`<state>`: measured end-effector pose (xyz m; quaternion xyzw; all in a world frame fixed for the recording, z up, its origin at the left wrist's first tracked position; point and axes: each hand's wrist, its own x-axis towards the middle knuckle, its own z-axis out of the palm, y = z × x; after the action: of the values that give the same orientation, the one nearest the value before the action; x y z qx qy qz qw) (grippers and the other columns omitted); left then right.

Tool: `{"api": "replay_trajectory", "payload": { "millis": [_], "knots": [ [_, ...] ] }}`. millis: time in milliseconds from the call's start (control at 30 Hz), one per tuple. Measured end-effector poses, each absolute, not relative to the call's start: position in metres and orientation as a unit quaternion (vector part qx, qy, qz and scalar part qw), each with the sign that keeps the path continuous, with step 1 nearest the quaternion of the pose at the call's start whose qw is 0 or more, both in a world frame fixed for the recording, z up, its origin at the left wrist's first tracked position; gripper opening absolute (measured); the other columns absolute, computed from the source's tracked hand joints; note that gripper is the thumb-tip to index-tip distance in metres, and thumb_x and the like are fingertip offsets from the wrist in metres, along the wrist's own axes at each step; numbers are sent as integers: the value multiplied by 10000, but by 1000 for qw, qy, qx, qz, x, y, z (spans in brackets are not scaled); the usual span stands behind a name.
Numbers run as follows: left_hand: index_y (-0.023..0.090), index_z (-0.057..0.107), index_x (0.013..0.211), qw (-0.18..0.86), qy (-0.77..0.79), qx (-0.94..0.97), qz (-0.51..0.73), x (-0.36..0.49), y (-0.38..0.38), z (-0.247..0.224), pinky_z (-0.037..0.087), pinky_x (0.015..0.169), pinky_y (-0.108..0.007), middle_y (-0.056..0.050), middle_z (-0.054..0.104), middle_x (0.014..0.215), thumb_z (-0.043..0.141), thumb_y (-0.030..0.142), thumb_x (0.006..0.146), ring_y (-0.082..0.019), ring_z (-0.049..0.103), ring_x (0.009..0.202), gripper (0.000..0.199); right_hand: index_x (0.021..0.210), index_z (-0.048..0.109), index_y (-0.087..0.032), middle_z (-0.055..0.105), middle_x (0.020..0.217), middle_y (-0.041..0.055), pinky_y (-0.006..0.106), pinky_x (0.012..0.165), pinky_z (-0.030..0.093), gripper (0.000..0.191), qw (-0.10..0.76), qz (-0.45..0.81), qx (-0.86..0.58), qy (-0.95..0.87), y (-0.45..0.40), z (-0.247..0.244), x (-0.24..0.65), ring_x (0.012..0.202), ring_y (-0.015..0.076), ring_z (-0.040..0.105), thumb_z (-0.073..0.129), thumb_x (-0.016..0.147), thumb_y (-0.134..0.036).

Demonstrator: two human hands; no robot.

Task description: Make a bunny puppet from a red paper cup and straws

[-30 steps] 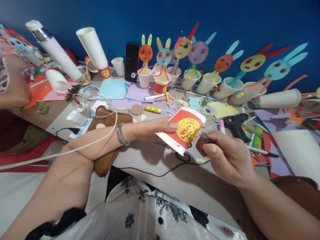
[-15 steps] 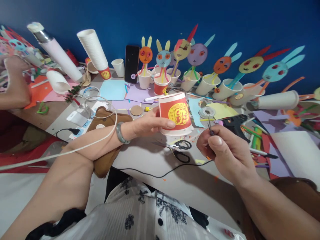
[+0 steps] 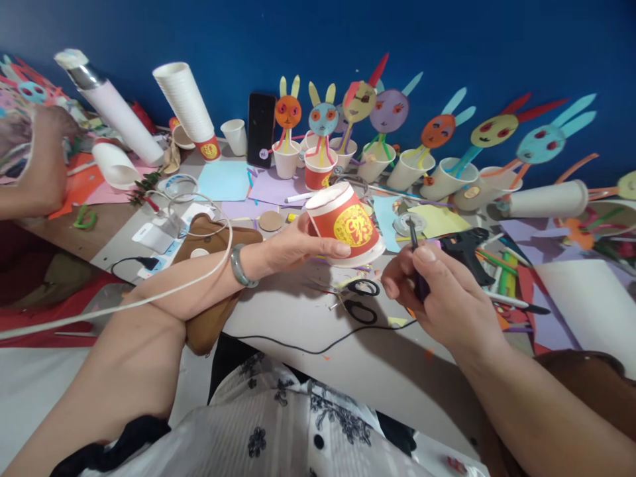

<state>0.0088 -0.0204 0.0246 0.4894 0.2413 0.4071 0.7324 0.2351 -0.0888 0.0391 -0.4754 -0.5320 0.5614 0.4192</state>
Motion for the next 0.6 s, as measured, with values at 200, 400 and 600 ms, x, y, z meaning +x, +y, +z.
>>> {"api": "replay_trajectory", "payload": {
  "millis": [200,400,600],
  "knots": [
    [165,731,1079,697,278,487,447,12,-19,20,579,1108,-521,-94,811,1102,1035,439,568,-321,763,1143,654,679,529,-248,595,550,-6,298,401,172,579,392,592,-474,-521,-89,41,234,417,100,324,637,926,-761],
    [173,730,1089,633,303,524,483,10,-21,18,593,1100,-528,-82,811,1118,1004,434,651,-305,770,1112,579,698,569,-243,589,529,-18,268,395,224,518,394,626,-443,-507,-93,45,232,424,96,352,682,914,-699],
    [163,718,1131,626,294,575,438,9,-25,18,625,1055,-476,-115,803,1180,1025,468,613,-304,765,1128,674,838,615,-241,560,584,-63,226,431,264,496,460,578,-472,-481,-95,37,229,480,77,432,931,751,-613]
  ]
}}
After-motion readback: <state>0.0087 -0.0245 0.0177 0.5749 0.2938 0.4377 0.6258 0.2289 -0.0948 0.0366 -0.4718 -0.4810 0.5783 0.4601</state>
